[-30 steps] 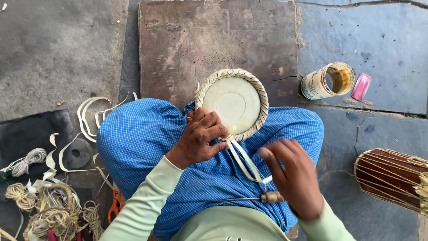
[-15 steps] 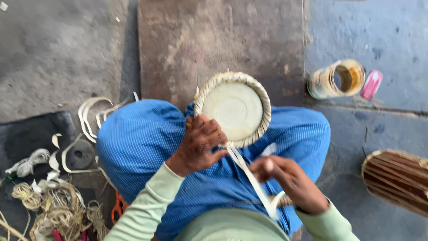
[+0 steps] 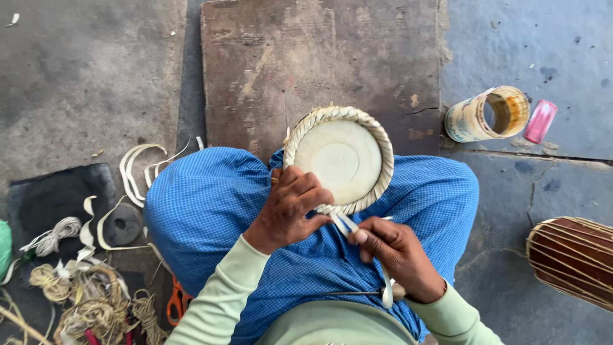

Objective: The person sits cross-legged on a stone floor with a drum held between the legs and weaves a flat leather strap around the rim of the drum head. They use a wooden-handled awl to pull the strap tight through the lacing, tighten each loop by hand, and work the strap progressively around the drum rim.

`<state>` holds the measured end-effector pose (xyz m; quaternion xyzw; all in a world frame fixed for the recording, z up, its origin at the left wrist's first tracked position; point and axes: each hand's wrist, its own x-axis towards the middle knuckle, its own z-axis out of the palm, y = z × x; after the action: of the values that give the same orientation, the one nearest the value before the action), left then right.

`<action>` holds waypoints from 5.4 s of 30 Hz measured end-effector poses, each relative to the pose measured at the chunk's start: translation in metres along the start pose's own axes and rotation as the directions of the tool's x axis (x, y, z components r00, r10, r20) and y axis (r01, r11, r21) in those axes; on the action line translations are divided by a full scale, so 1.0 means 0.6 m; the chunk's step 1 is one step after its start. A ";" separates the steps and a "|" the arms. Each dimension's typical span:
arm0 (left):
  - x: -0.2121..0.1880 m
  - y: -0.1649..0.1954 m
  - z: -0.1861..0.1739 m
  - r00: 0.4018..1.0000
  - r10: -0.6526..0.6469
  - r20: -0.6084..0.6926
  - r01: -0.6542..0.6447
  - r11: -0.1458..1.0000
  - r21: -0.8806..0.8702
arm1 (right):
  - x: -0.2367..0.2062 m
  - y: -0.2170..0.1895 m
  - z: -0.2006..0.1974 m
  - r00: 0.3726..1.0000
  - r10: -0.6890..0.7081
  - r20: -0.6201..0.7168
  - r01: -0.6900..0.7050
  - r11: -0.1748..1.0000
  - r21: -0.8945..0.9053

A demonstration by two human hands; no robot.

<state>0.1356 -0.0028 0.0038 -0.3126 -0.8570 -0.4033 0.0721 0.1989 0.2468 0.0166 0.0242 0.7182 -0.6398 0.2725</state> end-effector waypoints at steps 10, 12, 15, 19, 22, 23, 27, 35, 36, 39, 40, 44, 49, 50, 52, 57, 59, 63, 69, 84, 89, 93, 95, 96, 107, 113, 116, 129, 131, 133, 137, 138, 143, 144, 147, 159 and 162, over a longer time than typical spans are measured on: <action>0.004 -0.008 0.001 0.994 0.087 -0.061 -0.079 0.989 0.126 | 0.024 -0.050 0.047 0.997 0.074 -0.039 -0.067 0.986 0.152; 0.001 -0.010 -0.011 0.992 0.069 -0.103 -0.057 0.991 0.118 | 0.029 -0.062 0.058 0.999 0.002 -0.042 0.006 0.983 0.181; 0.002 -0.014 -0.033 0.985 0.021 -0.172 -0.009 0.998 0.068 | 0.037 -0.081 0.070 0.993 -0.117 0.003 0.111 0.951 0.289; 0.006 -0.004 -0.042 0.969 -0.053 -0.243 0.062 0.998 0.026 | 0.045 -0.125 0.074 0.990 -0.124 0.069 0.104 0.965 0.241; 0.016 0.012 -0.028 0.950 -0.109 -0.292 0.105 0.994 -0.028 | 0.037 -0.175 0.040 0.941 -0.326 0.091 0.307 0.936 0.170; 0.020 0.016 -0.022 0.944 -0.124 -0.307 0.113 0.992 -0.055 | 0.027 -0.190 0.022 0.785 -0.617 0.052 0.511 0.692 0.510; 0.042 0.032 -0.006 0.930 -0.180 -0.321 0.195 0.981 0.016 | -0.053 -0.214 -0.095 0.587 -0.639 -0.498 0.753 0.656 0.047; 0.125 0.025 -0.003 0.947 -0.047 -0.317 0.101 0.983 0.156 | -0.178 0.070 -0.019 0.962 0.189 0.195 0.111 0.383 -0.917; 0.135 0.022 0.000 0.950 -0.020 -0.312 0.075 0.983 0.165 | -0.188 0.103 -0.023 0.956 0.262 0.132 0.007 0.429 -0.903; 0.157 0.002 0.011 0.953 0.040 -0.301 0.015 0.984 0.176 | -0.206 0.165 -0.033 0.950 0.309 0.044 -0.115 0.477 -0.871; 0.166 -0.009 0.014 0.952 0.052 -0.301 -0.001 0.986 0.169 | -0.205 0.171 -0.044 0.976 0.204 0.072 -0.028 0.450 -0.893; 0.195 -0.074 0.009 0.936 0.028 -0.351 0.015 0.993 0.120 | -0.185 0.144 -0.090 0.954 0.229 0.191 0.011 0.615 -0.788; 0.211 -0.191 -0.042 0.887 -0.067 -0.458 0.104 0.993 0.057 | -0.125 0.050 -0.122 0.973 0.224 0.060 -0.225 0.974 0.016; 0.212 -0.213 -0.051 0.879 -0.077 -0.471 0.088 0.996 0.002 | -0.106 0.028 -0.115 0.957 0.291 -0.024 -0.277 0.932 0.233; 0.218 -0.250 -0.058 0.862 -0.055 -0.504 0.060 0.998 -0.006 | -0.048 -0.014 -0.085 0.970 0.072 -0.230 -0.088 0.994 -0.060; 0.221 -0.322 -0.076 0.801 -0.197 -0.566 0.135 0.980 -0.149 | 0.077 -0.140 -0.028 0.883 -0.417 -0.217 0.173 0.718 -0.674; 0.215 -0.341 -0.080 0.753 -0.296 -0.588 0.150 0.947 -0.284 | 0.110 -0.173 -0.011 0.905 -0.363 -0.221 0.114 0.709 -0.696; 0.208 -0.342 -0.071 0.765 -0.365 -0.531 0.206 0.919 -0.335 | 0.149 -0.201 0.007 0.898 -0.421 -0.131 0.230 0.700 -0.676; 0.205 -0.326 -0.048 0.810 -0.152 -0.567 0.161 0.986 -0.036 | 0.165 -0.204 0.010 0.910 -0.378 -0.172 0.152 0.689 -0.709; 0.197 -0.308 -0.047 0.814 -0.124 -0.567 0.177 0.983 0.039 | 0.139 -0.276 0.029 0.906 -0.411 -0.102 0.068 0.379 -0.923; 0.198 -0.287 -0.040 0.816 -0.118 -0.565 0.169 0.985 0.038 | 0.121 -0.334 0.018 0.984 -0.084 -0.156 -0.146 0.118 -0.982; 0.204 -0.271 -0.033 0.796 -0.106 -0.596 0.167 0.985 0.048 | 0.115 -0.372 0.010 0.963 0.081 -0.255 -0.250 -0.075 -0.965; 0.207 -0.271 -0.034 0.786 -0.103 -0.609 0.183 0.981 0.070 | 0.118 -0.383 0.005 0.968 0.058 -0.246 -0.245 -0.025 -0.969; 0.208 -0.272 -0.036 0.785 -0.093 -0.613 0.174 0.982 0.074 | 0.121 -0.383 0.003 0.971 0.039 -0.237 -0.238 0.019 -0.971; 0.220 -0.314 -0.039 0.750 -0.080 -0.657 0.159 0.985 0.063 | 0.175 -0.257 -0.076 0.963 -0.246 -0.107 0.039 0.522 -0.852; 0.222 -0.328 -0.043 0.744 -0.116 -0.658 0.182 0.983 0.032 | 0.204 -0.253 -0.095 0.976 -0.211 -0.056 0.116 0.722 -0.682; 0.227 -0.332 -0.043 0.753 -0.127 -0.645 0.190 0.981 0.029 | 0.211 -0.247 -0.103 0.967 -0.250 -0.059 0.046 0.397 -0.917; 0.229 -0.331 -0.049 0.770 -0.129 -0.625 0.154 0.988 -0.014 | 0.245 -0.175 -0.104 0.976 -0.187 -0.109 0.140 0.931 -0.338; 0.230 -0.331 -0.049 0.766 -0.134 -0.629 0.165 0.986 -0.009 | 0.252 -0.136 -0.103 0.981 0.184 0.060 -0.187 0.827 0.531; 0.231 -0.330 -0.049 0.759 -0.127 -0.639 0.171 0.985 0.007 | 0.254 -0.099 -0.096 0.932 -0.347 -0.104 0.294 0.893 -0.341; 0.236 -0.329 -0.048 0.749 -0.140 -0.648 0.189 0.982 0.006 | 0.263 -0.039 -0.031 0.965 0.041 -0.257 -0.013 0.994 0.109; 0.238 -0.328 -0.048 0.748 -0.138 -0.650 0.197 0.980 0.019 | 0.266 -0.031 -0.010 0.998 0.056 -0.022 -0.036 0.851 0.523; 0.236 -0.318 -0.053 0.741 -0.157 -0.652 0.232 0.972 0.029 | 0.277 0.001 0.053 0.950 -0.150 -0.274 0.206 0.961 0.185; 0.235 -0.316 -0.055 0.743 -0.154 -0.651 0.225 0.974 0.026 | 0.277 0.001 0.051 0.863 -0.409 -0.295 0.343 0.905 -0.252; 0.235 -0.308 -0.054 0.752 -0.149 -0.642 0.201 0.980 0.008 | 0.267 -0.007 0.035 0.970 -0.100 -0.223 0.157 0.954 0.256; 0.192 -0.192 -0.053 0.815 -0.095 -0.571 0.130 0.991 0.020 | 0.172 0.032 0.062 0.992 0.107 -0.061 -0.062 0.860 0.506; 0.154 -0.113 -0.050 0.855 -0.025 -0.518 0.023 1.000 -0.009 | 0.131 0.077 0.069 0.987 0.070 -0.147 -0.035 0.973 0.229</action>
<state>0.0182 -0.0133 0.0142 -0.1820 -0.8092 -0.4745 0.2948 0.1646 0.1917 -0.0599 0.1234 0.6591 -0.7058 0.2287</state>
